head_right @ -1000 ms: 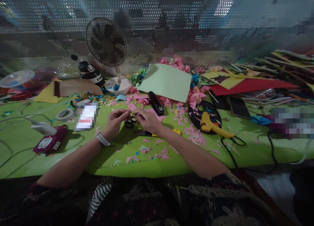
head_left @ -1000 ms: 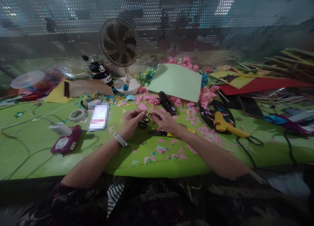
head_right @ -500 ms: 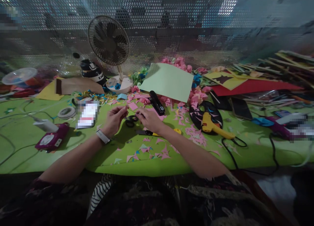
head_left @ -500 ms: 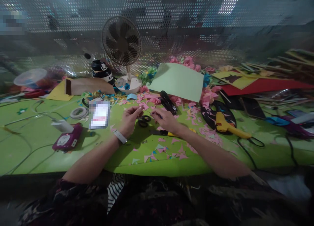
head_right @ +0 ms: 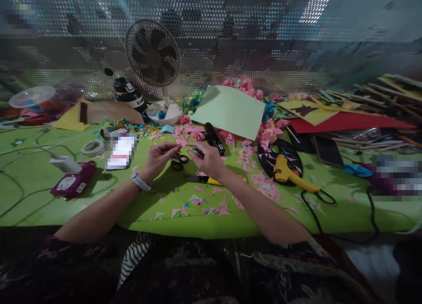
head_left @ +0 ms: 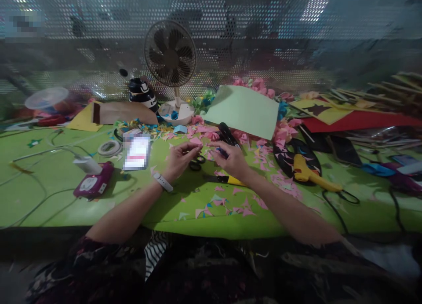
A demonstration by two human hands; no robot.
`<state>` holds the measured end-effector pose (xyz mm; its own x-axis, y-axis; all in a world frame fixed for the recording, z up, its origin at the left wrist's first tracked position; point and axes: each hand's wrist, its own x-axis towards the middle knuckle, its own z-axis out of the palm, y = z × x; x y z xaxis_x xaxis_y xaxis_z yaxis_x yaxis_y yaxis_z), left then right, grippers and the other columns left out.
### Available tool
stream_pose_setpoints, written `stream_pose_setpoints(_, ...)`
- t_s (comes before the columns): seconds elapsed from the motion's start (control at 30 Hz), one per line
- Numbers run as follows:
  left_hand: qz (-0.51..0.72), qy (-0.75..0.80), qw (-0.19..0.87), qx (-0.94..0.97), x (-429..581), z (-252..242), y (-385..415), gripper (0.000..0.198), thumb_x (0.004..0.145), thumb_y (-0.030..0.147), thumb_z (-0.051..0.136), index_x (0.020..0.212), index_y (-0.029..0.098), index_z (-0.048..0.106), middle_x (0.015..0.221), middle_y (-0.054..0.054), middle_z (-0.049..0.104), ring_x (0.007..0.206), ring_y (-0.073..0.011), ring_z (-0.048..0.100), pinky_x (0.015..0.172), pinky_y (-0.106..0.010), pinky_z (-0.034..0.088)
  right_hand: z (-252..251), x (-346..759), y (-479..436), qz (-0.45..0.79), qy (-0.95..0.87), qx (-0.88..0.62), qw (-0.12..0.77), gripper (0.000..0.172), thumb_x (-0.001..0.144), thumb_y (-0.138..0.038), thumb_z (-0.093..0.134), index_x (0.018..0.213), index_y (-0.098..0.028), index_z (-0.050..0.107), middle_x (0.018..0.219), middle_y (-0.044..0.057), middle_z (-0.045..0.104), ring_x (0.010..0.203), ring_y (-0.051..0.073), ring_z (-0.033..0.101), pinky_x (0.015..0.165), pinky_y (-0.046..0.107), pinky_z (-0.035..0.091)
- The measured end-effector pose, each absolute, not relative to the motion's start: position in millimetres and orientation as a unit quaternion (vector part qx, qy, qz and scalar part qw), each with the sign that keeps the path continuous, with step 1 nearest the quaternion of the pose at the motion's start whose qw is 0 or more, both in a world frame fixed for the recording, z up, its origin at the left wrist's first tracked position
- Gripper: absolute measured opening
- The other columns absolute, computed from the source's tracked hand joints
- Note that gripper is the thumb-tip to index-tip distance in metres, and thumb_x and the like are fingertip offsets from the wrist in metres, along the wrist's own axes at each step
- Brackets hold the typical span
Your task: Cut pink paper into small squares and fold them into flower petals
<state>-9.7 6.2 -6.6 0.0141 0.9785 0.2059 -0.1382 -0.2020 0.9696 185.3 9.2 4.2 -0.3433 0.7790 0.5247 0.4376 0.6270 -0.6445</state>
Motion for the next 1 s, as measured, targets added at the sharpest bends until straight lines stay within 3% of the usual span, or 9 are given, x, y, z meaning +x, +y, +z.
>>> stream_pose_setpoints(0.1,0.556,0.389,0.448,0.581,-10,-8,4,0.040,0.066,0.055,0.086,0.080,0.018,0.079,0.076,-0.006,0.073,0.065,-0.0157,0.065,0.061,-0.028,0.053,-3,186,12,0.143,-0.823,-0.355,0.420,0.026,0.095,-0.032,0.057,0.113,-0.021,0.073,0.116,0.010,0.076,0.103,0.026,0.072,0.090,0.038,0.056)
stream_pose_setpoints(0.27,0.529,0.386,0.351,0.670,-13,-11,5,0.017,0.075,0.036,0.084,0.079,0.020,0.080,0.076,-0.007,0.073,0.068,-0.0168,0.064,0.063,-0.027,0.050,-11,189,15,0.084,-0.862,-0.347,0.360,0.034,0.095,-0.023,0.054,0.126,-0.019,0.069,0.124,0.013,0.073,0.113,0.029,0.070,0.096,0.041,0.056)
stream_pose_setpoints(0.37,0.505,0.378,0.292,0.719,-17,-17,8,0.006,0.082,0.026,0.078,0.085,0.022,0.079,0.081,-0.005,0.074,0.074,-0.0171,0.067,0.066,-0.026,0.051,-8,191,13,0.049,-0.880,-0.356,0.310,0.038,0.095,-0.019,0.053,0.131,-0.018,0.066,0.127,0.013,0.072,0.114,0.028,0.070,0.094,0.041,0.057)
stream_pose_setpoints(0.57,0.466,0.339,0.157,0.802,-22,-26,14,0.011,0.091,0.021,0.067,0.098,0.022,0.076,0.086,-0.004,0.074,0.074,-0.0154,0.069,0.067,-0.026,0.055,0,191,10,-0.015,-0.905,-0.368,0.212,0.036,0.097,-0.019,0.050,0.129,-0.015,0.065,0.123,0.014,0.073,0.105,0.026,0.071,0.081,0.034,0.056)
stream_pose_setpoints(0.73,0.438,0.351,0.163,0.811,-23,-23,12,0.013,0.093,0.025,0.066,0.098,0.021,0.076,0.086,-0.006,0.074,0.076,-0.0168,0.070,0.067,-0.028,0.057,0,190,9,-0.009,-0.910,-0.374,0.178,0.031,0.097,-0.021,0.051,0.124,-0.012,0.064,0.114,0.015,0.075,0.096,0.026,0.071,0.073,0.033,0.050)
stream_pose_setpoints(0.9,0.431,0.367,0.170,0.807,-26,-23,13,0.014,0.091,0.028,0.066,0.099,0.019,0.074,0.088,-0.008,0.074,0.076,-0.0177,0.070,0.069,-0.030,0.058,1,190,9,0.060,-0.900,-0.389,0.189,0.026,0.096,-0.023,0.054,0.116,-0.011,0.065,0.112,0.016,0.075,0.094,0.027,0.070,0.077,0.034,0.048)
stream_pose_setpoints(1.0,0.440,0.378,0.189,0.792,-26,-23,15,0.027,0.088,0.037,0.069,0.107,0.018,0.072,0.087,-0.008,0.074,0.074,-0.0175,0.070,0.068,-0.029,0.058,6,194,15,0.100,-0.880,-0.412,0.216,0.025,0.096,-0.023,0.052,0.114,-0.013,0.067,0.105,0.014,0.076,0.091,0.025,0.069,0.077,0.032,0.046)
